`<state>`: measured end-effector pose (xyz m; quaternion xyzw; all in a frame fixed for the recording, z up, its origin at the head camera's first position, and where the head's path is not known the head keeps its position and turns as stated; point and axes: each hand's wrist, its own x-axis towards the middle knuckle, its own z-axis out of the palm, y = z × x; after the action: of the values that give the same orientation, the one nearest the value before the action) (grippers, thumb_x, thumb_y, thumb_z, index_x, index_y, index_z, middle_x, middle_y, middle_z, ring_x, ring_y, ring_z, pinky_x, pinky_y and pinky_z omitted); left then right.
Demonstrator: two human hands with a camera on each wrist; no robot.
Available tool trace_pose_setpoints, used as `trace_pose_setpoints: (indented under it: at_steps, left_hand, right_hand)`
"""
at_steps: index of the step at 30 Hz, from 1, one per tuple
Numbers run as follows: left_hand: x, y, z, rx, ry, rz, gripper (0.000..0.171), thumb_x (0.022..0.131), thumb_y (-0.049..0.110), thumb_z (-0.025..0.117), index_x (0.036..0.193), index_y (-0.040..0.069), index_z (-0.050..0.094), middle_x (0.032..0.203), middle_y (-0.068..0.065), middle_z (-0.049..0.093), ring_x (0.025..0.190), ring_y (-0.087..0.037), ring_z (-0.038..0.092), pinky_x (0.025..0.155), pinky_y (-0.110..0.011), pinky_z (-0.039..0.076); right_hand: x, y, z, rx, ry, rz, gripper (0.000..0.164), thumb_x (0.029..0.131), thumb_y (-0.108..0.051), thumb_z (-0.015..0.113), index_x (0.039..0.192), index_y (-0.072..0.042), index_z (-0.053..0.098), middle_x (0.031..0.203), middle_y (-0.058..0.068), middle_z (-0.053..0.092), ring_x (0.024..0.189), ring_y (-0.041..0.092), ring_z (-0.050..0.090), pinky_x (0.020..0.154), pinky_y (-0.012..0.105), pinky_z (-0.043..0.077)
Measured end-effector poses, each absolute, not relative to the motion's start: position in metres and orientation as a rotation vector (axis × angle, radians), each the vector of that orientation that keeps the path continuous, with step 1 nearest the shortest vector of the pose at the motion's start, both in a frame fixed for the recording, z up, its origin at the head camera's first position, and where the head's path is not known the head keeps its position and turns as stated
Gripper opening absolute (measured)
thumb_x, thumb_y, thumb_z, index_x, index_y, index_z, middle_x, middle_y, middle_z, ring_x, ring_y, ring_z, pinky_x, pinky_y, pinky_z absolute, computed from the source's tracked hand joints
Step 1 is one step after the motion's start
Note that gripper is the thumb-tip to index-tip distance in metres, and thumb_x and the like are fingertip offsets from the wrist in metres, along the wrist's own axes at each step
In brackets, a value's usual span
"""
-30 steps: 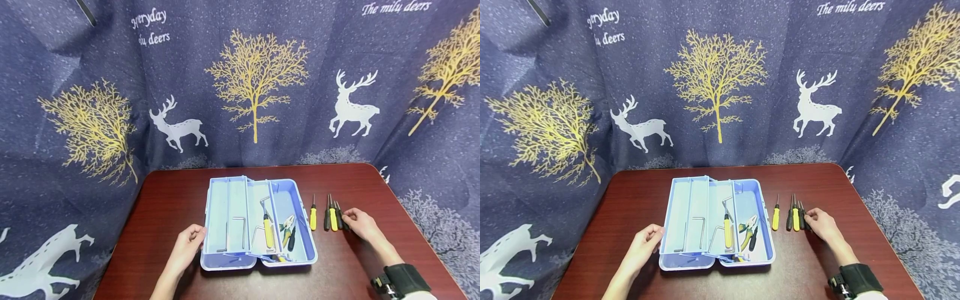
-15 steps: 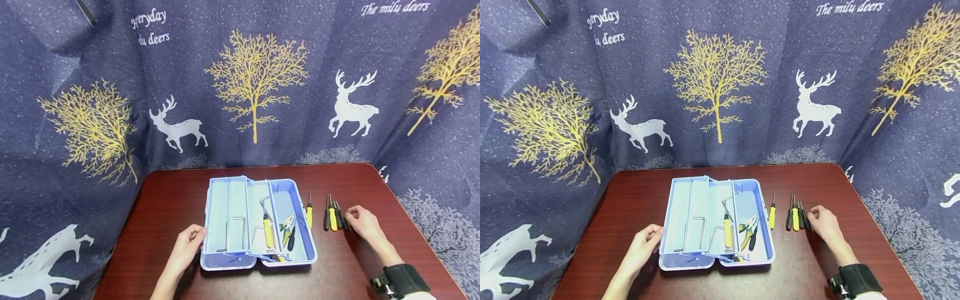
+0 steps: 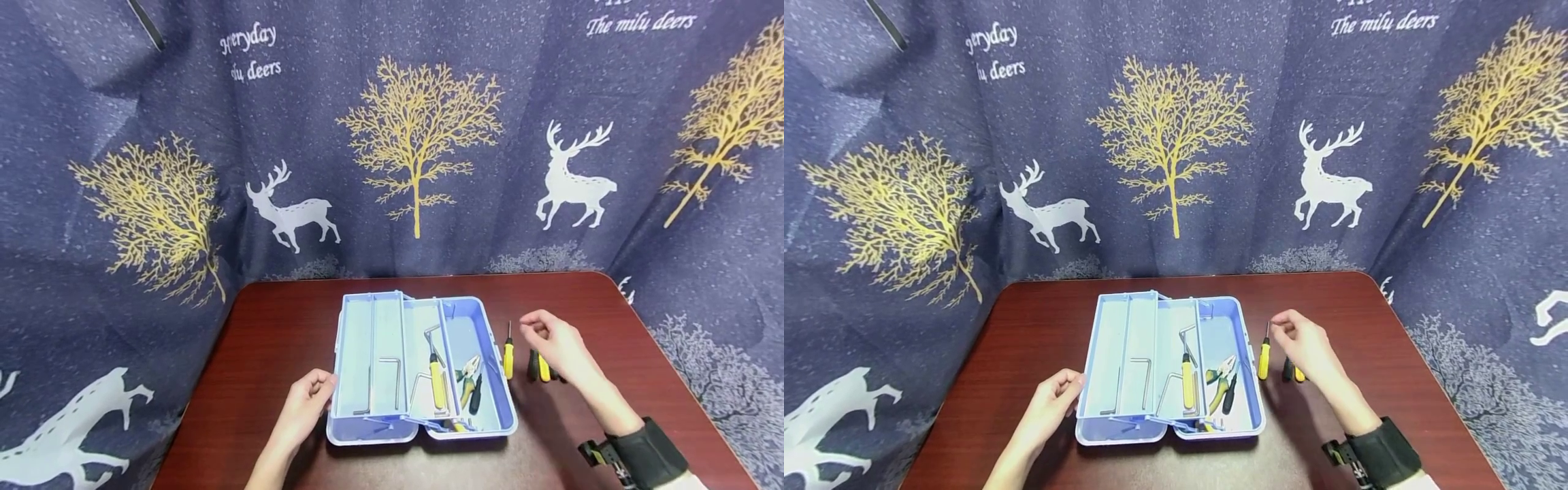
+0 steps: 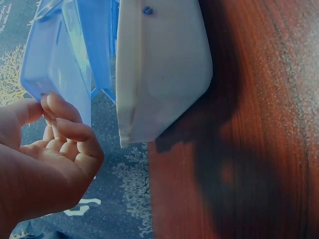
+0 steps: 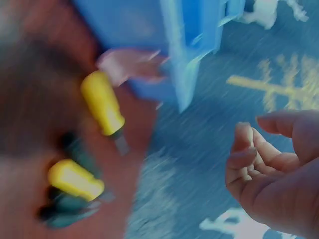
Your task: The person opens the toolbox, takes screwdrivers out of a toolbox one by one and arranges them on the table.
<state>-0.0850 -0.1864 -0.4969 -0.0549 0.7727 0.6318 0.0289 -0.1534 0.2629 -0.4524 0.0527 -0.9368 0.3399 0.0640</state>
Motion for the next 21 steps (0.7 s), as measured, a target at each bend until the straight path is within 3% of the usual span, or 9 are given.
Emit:
trace_pose_setpoints:
  at_steps: [9,15,21]
  left_hand:
    - [-0.086,-0.186,-0.496,-0.164,2.405,1.927,0.016,0.102,0.011,0.065,0.097,-0.003,0.067,0.069,-0.003,0.058,0.061,-0.012,0.052,0.057,-0.022,0.041]
    - [-0.084,-0.186,-0.497,-0.183,2.394,1.921,0.017,0.102,0.012,0.064,0.097,-0.003,0.067,0.069,-0.003,0.058,0.061,-0.012,0.053,0.058,-0.022,0.042]
    - [-0.084,-0.186,-0.498,-0.177,2.389,1.923,0.018,0.103,0.014,0.064,0.098,-0.003,0.067,0.070,-0.002,0.059,0.062,-0.012,0.053,0.058,-0.022,0.042]
  right_hand:
    - [-0.140,0.190,-0.434,0.616,-2.858,1.029,0.009,0.097,-0.009,0.071,0.105,-0.011,0.073,0.090,-0.006,0.072,0.078,0.007,0.064,0.068,0.026,0.053]
    - [-0.126,0.151,-0.449,0.937,-2.876,0.969,0.005,0.097,-0.008,0.070,0.101,-0.007,0.072,0.087,-0.006,0.068,0.077,0.004,0.060,0.067,0.025,0.053]
    - [-0.124,0.134,-0.458,1.043,-2.878,0.806,0.004,0.093,-0.008,0.075,0.094,-0.010,0.072,0.080,-0.006,0.064,0.072,0.005,0.055,0.063,0.025,0.049]
